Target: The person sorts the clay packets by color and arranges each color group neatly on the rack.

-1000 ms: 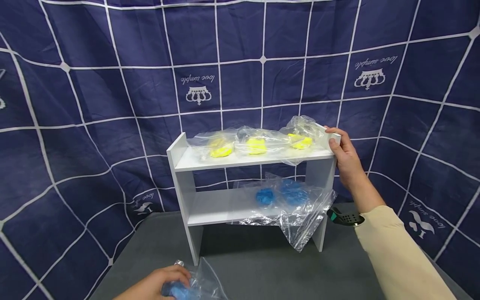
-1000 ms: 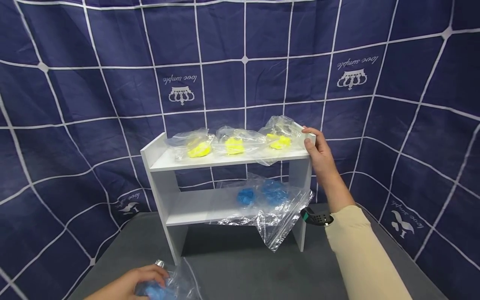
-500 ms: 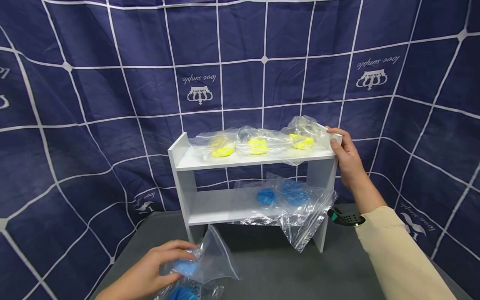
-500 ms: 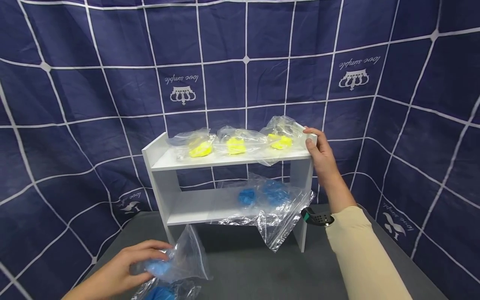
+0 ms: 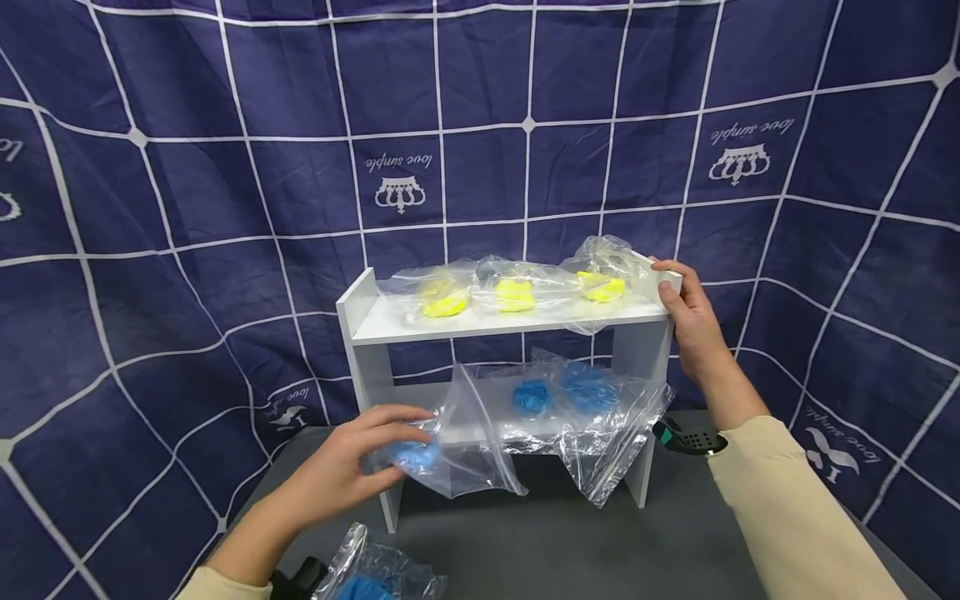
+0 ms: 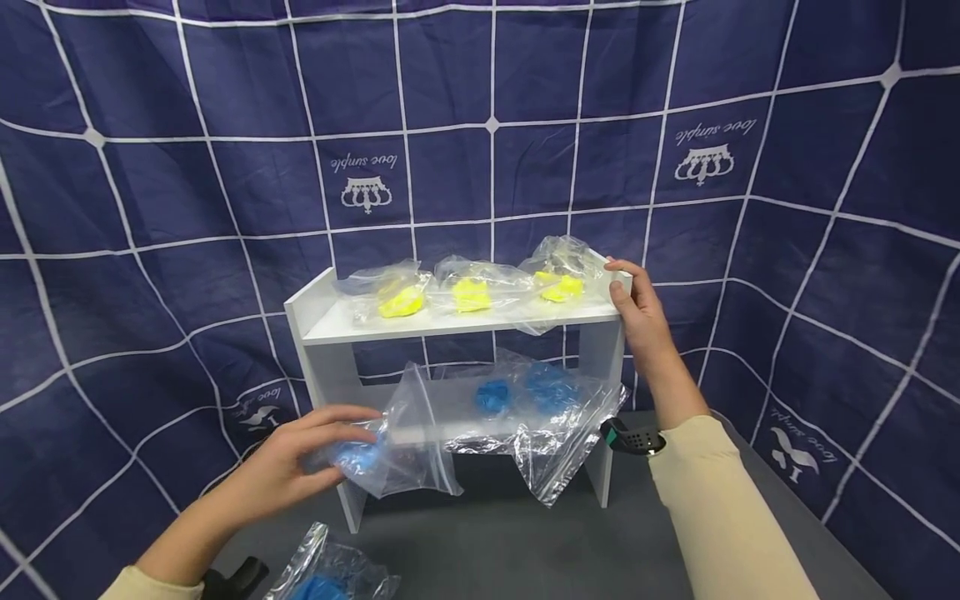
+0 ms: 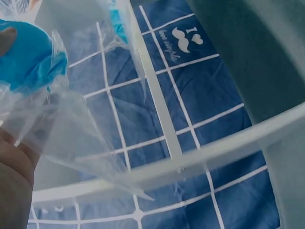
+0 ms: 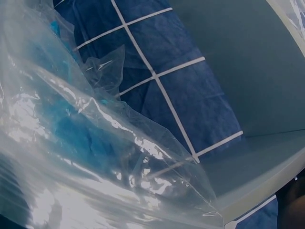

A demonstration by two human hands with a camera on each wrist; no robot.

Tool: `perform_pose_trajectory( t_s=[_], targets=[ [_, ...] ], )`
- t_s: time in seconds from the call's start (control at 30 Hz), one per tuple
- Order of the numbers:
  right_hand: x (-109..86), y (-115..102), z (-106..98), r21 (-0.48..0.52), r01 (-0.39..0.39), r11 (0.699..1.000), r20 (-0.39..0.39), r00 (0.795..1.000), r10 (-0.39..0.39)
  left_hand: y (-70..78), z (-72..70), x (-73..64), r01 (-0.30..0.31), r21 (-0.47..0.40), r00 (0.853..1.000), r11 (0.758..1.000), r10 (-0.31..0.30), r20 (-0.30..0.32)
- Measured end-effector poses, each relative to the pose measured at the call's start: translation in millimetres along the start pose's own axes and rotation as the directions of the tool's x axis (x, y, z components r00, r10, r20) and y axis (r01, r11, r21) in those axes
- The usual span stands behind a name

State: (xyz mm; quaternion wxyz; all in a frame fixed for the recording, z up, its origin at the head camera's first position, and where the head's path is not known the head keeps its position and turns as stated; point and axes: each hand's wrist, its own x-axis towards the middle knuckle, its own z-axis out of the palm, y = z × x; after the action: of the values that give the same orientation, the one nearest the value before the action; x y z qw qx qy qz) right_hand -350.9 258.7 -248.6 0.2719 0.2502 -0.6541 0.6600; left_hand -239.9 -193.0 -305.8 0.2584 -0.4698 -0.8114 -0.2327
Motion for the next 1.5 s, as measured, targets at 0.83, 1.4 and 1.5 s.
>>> perform_pose_trajectory(
  t_s=[0.83, 1.4, 1.5],
  targets=[
    [-0.8, 1, 2, 0.031, 0.009, 0.999, 0.009, 1.0, -0.009, -57.1, 73.5, 36.7, 0.43, 0.22, 0.888, 0.876, -0.454, 0.071],
    [-2.2, 3, 2, 0.045, 0.02, 0.999, -0.005, 1.0, -0.02, -44.7, 75.3, 27.8, 0.425, 0.081, 0.905, 0.902, -0.422, -0.046],
    [-1.1, 3, 1, 0.054, 0.028, 0.998, -0.005, 1.0, -0.028, -36.4, 68.8, 22.6, 0.346, 0.11, 0.936, 0.932, -0.335, -0.103]
  ],
)
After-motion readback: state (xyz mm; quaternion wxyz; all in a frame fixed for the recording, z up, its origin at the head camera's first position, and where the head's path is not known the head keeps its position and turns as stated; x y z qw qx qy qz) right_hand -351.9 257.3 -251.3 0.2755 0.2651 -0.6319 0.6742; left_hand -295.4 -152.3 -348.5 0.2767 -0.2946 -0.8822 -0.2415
